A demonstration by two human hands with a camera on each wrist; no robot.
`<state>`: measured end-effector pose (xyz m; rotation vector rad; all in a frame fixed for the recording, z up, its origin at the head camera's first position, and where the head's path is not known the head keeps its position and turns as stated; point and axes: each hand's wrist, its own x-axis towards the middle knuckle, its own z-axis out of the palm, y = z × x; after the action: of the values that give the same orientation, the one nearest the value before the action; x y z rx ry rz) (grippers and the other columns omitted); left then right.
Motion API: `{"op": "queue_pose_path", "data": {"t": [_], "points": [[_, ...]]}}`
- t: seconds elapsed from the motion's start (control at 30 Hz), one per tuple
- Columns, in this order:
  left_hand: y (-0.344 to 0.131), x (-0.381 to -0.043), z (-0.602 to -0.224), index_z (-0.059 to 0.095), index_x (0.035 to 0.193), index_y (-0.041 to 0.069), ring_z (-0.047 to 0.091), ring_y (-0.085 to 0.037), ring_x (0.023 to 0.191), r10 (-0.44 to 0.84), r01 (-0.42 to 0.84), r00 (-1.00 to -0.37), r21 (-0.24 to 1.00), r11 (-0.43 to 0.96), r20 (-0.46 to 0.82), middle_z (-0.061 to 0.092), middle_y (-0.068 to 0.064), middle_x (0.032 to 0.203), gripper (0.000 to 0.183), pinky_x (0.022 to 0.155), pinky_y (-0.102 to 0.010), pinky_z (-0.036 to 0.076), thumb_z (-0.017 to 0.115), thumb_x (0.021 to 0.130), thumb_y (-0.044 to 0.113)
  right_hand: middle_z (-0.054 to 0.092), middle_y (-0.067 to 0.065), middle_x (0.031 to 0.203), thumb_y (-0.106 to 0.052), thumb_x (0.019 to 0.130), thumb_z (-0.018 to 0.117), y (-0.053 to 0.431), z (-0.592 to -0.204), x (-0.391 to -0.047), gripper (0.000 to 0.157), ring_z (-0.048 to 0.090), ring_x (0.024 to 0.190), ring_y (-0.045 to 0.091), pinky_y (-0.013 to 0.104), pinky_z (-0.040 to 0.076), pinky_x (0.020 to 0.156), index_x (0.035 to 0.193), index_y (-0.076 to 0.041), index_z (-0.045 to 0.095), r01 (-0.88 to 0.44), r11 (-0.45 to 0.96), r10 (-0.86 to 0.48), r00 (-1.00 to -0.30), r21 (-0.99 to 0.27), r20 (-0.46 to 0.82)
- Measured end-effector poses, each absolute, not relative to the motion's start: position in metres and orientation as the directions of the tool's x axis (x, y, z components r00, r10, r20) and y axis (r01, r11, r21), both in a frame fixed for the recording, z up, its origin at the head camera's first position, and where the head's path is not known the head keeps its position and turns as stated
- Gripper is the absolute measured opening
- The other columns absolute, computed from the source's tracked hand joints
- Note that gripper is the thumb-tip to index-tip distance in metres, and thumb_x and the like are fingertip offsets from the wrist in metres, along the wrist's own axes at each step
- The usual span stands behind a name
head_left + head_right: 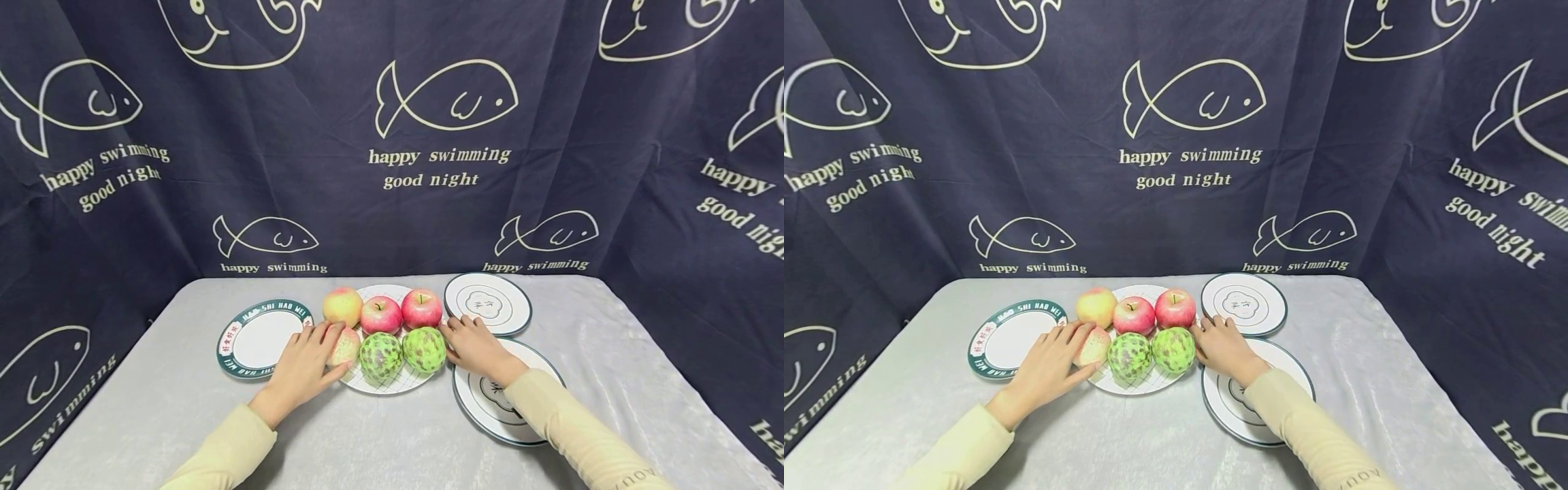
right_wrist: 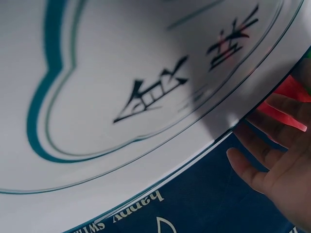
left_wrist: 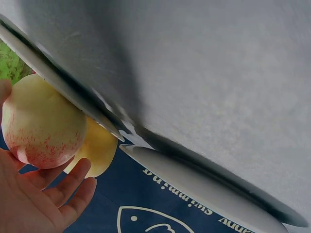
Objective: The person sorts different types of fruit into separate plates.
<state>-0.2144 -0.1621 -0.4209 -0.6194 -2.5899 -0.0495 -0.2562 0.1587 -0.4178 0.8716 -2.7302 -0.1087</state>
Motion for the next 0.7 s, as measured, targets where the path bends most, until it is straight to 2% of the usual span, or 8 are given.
{"op": "queue_pose_path", "data": {"t": [0.27, 0.7], "points": [[-0.1619, -0.2147, -0.4205, 0.045, 0.129, 0.014, 0.056, -0.032, 0.095, 0.433, 0.457, -0.767, -0.071, 0.887, 0.473, 0.056, -0.011, 0.113, 0.070, 0.073, -0.043, 0.044, 0.064, 0.075, 0.053, 0.056, 0.008, 0.089, -0.028, 0.085, 0.058, 0.1569, -0.4217, -0.2545, 0.026, 0.052, 0.082, 0.026, 0.043, 0.041, 0.069, 0.104, -0.010, 0.060, -0.559, 0.814, -0.580, -0.779, 0.155, 0.237], [-0.1613, -0.2163, -0.4207, 0.046, 0.125, 0.009, 0.057, -0.031, 0.088, 0.455, 0.470, -0.747, -0.099, 0.877, 0.485, 0.056, -0.013, 0.108, 0.070, 0.072, -0.042, 0.045, 0.066, 0.073, 0.051, 0.056, 0.008, 0.091, -0.027, 0.088, 0.054, 0.1561, -0.4214, -0.2517, 0.026, 0.052, 0.083, 0.026, 0.043, 0.040, 0.068, 0.106, -0.010, 0.060, -0.553, 0.825, -0.564, -0.789, 0.117, 0.244]]}}
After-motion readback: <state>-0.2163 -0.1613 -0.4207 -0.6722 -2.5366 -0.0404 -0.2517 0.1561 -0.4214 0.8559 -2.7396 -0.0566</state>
